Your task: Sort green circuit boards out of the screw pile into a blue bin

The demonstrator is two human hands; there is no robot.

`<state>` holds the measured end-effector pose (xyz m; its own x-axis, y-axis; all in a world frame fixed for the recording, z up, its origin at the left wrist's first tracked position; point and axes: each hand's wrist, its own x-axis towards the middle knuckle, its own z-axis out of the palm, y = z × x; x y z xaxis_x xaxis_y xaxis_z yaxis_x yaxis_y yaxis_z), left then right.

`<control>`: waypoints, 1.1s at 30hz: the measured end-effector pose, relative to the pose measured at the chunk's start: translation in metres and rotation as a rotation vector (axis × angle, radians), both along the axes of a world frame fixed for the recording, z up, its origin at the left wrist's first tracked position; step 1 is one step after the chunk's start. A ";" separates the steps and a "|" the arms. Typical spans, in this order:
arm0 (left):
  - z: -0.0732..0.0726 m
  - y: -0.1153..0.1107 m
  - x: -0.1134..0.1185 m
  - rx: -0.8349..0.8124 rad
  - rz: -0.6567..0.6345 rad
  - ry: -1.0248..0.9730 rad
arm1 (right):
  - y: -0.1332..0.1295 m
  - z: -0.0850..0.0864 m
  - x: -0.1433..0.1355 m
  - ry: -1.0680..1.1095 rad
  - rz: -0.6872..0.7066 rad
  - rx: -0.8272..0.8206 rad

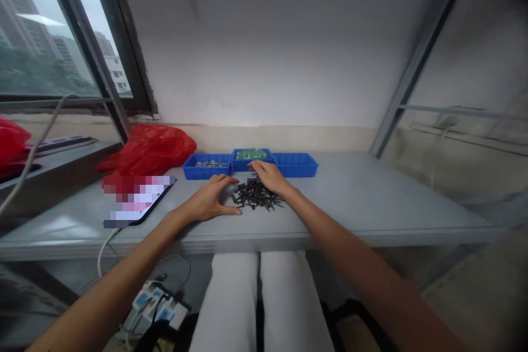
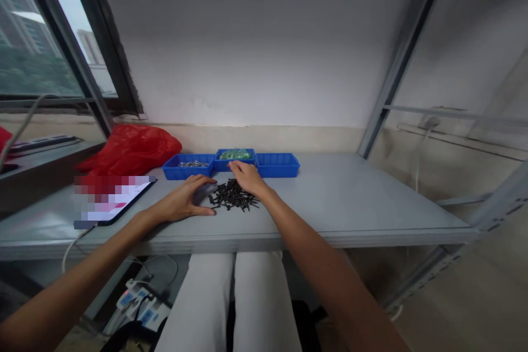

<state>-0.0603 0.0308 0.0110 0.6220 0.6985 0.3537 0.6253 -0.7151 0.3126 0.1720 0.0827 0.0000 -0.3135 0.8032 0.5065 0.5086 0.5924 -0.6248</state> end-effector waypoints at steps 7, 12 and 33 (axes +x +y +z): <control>-0.003 0.007 -0.003 -0.121 0.071 -0.004 | -0.002 -0.004 -0.003 -0.102 0.055 -0.067; -0.001 0.008 0.010 -0.211 0.054 -0.017 | -0.003 -0.004 0.002 -0.054 0.074 -0.078; 0.011 0.003 -0.002 -0.286 0.074 0.003 | -0.004 0.001 0.001 -0.126 0.065 -0.061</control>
<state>-0.0625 0.0336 0.0223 0.5667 0.8130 0.1338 0.6735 -0.5507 0.4931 0.1728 0.0784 0.0015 -0.4239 0.8072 0.4107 0.5472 0.5896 -0.5940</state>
